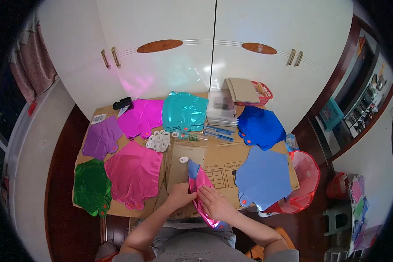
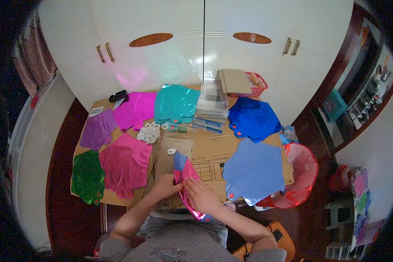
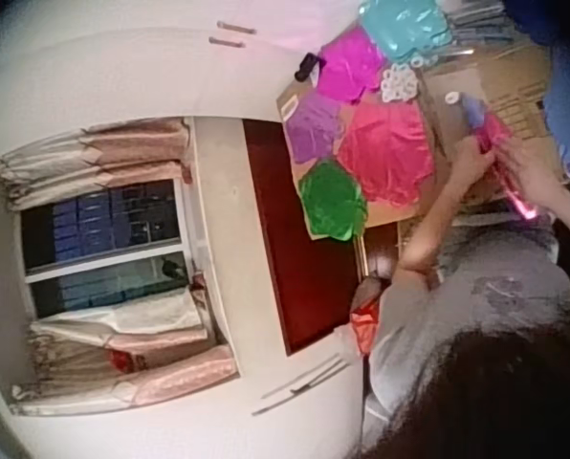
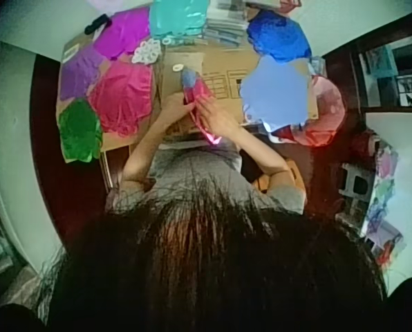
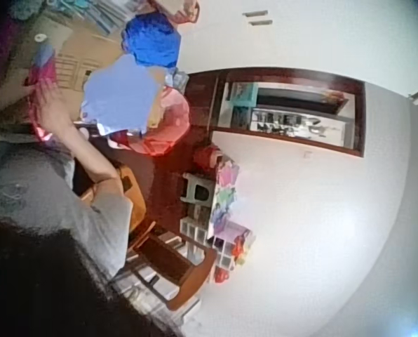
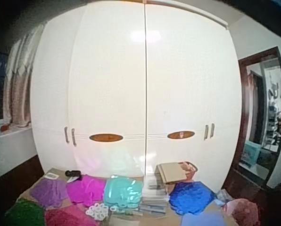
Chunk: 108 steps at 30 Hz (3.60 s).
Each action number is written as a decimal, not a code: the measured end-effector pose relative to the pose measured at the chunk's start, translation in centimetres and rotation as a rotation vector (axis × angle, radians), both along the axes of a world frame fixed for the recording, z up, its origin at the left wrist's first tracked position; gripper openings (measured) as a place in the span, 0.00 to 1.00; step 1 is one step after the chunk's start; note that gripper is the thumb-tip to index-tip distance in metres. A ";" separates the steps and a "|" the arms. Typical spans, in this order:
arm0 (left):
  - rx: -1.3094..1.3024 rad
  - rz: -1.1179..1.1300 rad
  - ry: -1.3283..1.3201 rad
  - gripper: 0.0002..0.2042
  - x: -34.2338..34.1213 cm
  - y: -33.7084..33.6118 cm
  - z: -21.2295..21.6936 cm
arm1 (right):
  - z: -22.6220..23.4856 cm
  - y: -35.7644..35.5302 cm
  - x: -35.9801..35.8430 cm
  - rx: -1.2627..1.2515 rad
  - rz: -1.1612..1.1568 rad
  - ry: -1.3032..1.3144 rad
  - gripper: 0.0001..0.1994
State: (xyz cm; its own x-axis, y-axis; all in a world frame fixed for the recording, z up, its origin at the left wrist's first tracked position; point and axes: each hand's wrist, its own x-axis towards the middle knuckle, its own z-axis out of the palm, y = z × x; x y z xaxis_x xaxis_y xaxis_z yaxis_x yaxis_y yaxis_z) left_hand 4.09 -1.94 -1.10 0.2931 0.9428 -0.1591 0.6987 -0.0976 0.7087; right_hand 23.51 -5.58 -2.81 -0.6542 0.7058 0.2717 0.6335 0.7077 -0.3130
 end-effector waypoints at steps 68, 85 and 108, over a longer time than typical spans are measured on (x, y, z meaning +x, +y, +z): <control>0.875 -0.340 0.244 0.14 -0.2 0.0 -1.9 | 0.2 5.5 4.0 -0.224 -0.244 0.481 0.14; 1.015 -0.469 0.613 0.16 0.8 -1.5 -0.1 | 1.9 7.4 5.5 0.376 0.351 -0.097 0.15; 0.796 -0.441 0.380 0.26 0.8 -7.1 -0.1 | 1.3 2.1 7.0 0.465 0.247 -0.280 0.19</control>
State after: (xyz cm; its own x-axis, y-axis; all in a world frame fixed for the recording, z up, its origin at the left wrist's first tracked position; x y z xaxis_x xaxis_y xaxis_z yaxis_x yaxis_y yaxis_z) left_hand 4.91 -9.07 -1.20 0.7048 0.6341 0.3181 0.6529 -0.7552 0.0587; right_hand 30.52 -3.48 -1.47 -0.8755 0.3715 0.3089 0.4459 0.8675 0.2206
